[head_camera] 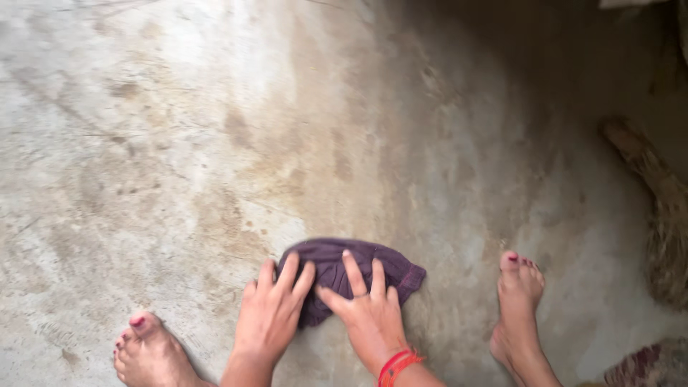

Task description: The person wipes the concrete floor by hand using a dark cloth, moving across the surface while kneeling.

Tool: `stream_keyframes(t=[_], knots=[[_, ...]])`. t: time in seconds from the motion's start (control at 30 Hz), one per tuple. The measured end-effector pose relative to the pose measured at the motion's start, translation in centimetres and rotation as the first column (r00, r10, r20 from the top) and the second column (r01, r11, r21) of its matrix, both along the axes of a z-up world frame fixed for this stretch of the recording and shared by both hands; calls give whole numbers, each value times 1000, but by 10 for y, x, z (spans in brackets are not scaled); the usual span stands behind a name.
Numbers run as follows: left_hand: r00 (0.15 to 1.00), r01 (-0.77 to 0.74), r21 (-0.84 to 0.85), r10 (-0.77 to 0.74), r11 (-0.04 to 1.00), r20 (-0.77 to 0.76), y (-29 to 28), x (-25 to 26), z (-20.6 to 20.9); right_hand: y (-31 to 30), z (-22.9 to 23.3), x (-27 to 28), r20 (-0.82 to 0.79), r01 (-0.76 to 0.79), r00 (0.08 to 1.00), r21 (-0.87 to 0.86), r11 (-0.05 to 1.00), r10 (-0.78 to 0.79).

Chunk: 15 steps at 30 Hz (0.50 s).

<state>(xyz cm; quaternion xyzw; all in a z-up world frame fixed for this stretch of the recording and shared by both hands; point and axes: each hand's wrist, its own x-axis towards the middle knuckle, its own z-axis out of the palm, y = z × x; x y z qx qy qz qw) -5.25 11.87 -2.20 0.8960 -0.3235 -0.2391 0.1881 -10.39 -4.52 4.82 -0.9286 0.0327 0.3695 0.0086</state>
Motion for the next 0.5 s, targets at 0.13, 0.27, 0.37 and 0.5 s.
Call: stream_keyframes(t=[0.13,0.27,0.37,0.5], knots=[[976,-102,-9,102,995,195,5,67,-13,5,-15,61,317,-133,938,-49,990,142],[949,-153,-110,177,982,260,15,151,-28,0,-34,155,354,-230,906,-54,972,234],[920,-231,37,206,972,334,5,219,-46,-5,-42,227,433,-342,831,-94,935,348],[870,-450,8,437,893,228,-5,267,-64,-2,-47,309,378,-330,870,-29,943,316]])
